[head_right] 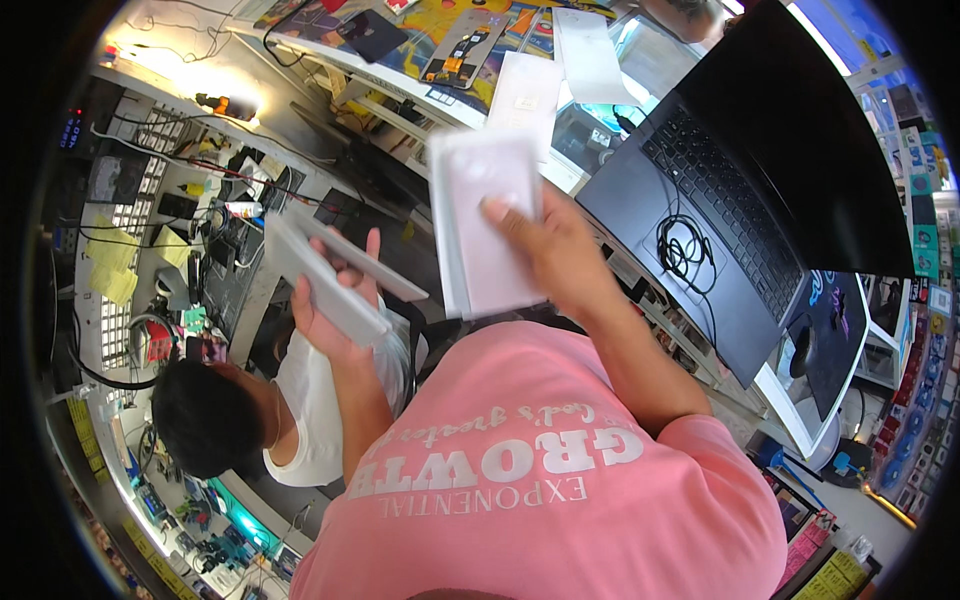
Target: The person picks up a stack of white papers from a glass display counter, walks to a desk area, and sorts through them while interacting with a seated coworker. They then return to the counter and place the papers back inside the display case.
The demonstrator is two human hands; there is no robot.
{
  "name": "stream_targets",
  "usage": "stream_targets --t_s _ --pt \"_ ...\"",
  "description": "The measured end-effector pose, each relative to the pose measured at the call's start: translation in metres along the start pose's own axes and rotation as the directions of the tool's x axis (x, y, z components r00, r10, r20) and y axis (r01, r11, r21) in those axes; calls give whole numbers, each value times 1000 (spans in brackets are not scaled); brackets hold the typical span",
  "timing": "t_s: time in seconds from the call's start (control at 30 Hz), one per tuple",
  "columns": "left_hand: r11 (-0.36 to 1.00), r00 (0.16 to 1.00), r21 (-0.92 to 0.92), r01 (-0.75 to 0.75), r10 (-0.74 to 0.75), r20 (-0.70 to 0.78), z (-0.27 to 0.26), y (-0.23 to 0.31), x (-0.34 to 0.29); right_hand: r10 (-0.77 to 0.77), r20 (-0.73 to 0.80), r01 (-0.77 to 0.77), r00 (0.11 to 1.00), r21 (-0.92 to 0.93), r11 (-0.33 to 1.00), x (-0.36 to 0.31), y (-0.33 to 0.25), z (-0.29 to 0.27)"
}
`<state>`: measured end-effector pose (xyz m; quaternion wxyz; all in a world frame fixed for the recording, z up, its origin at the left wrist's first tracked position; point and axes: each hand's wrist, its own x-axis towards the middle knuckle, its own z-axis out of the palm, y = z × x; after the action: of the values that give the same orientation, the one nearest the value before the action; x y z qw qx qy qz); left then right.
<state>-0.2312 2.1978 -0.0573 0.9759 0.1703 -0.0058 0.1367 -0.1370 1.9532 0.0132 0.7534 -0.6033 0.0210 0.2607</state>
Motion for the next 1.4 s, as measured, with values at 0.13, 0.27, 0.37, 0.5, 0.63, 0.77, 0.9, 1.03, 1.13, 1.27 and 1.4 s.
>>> stream_targets --t_s 0.13,0.27,0.37,0.5,0.63,0.77,0.9,1.03,1.13,1.27,1.4 --pt "986 984 -21 167 -165 58 14 -28 69 -216 -249 192 944 -118 974 38 -33 -10" --pt "951 937 123 284 -302 172 48 -71 129 -271 -303 133 914 -407 904 79 -33 -34" --pt "936 924 82 341 -350 154 44 -91 148 -221 -332 80 917 -389 918 81 -48 -31" --pt "937 922 31 348 -348 167 35 -95 149 -181 -391 56 902 -310 949 97 -47 -34" --pt "930 919 -4 368 -364 149 23 -93 149 -245 -364 86 899 -401 912 96 -35 -35" --pt "940 931 -67 335 -319 179 16 -71 137 -516 -330 396 791 -366 842 68 -30 -33" --pt "926 929 -212 314 -253 270 26 -47 112 -487 -333 416 808 -265 870 23 -38 -14" --pt "936 896 -209 283 -180 407 32 -33 93 -472 -297 456 830 -127 881 9 -25 -7" --pt "932 881 -201 300 -190 433 35 -34 85 -437 -269 441 858 -49 896 9 -16 0" --pt "919 864 -190 344 -231 447 34 -32 80 -405 -211 413 890 -7 911 13 -4 2" --pt "913 919 -197 357 -305 249 39 -20 66 -280 -92 284 956 31 958 22 6 11"
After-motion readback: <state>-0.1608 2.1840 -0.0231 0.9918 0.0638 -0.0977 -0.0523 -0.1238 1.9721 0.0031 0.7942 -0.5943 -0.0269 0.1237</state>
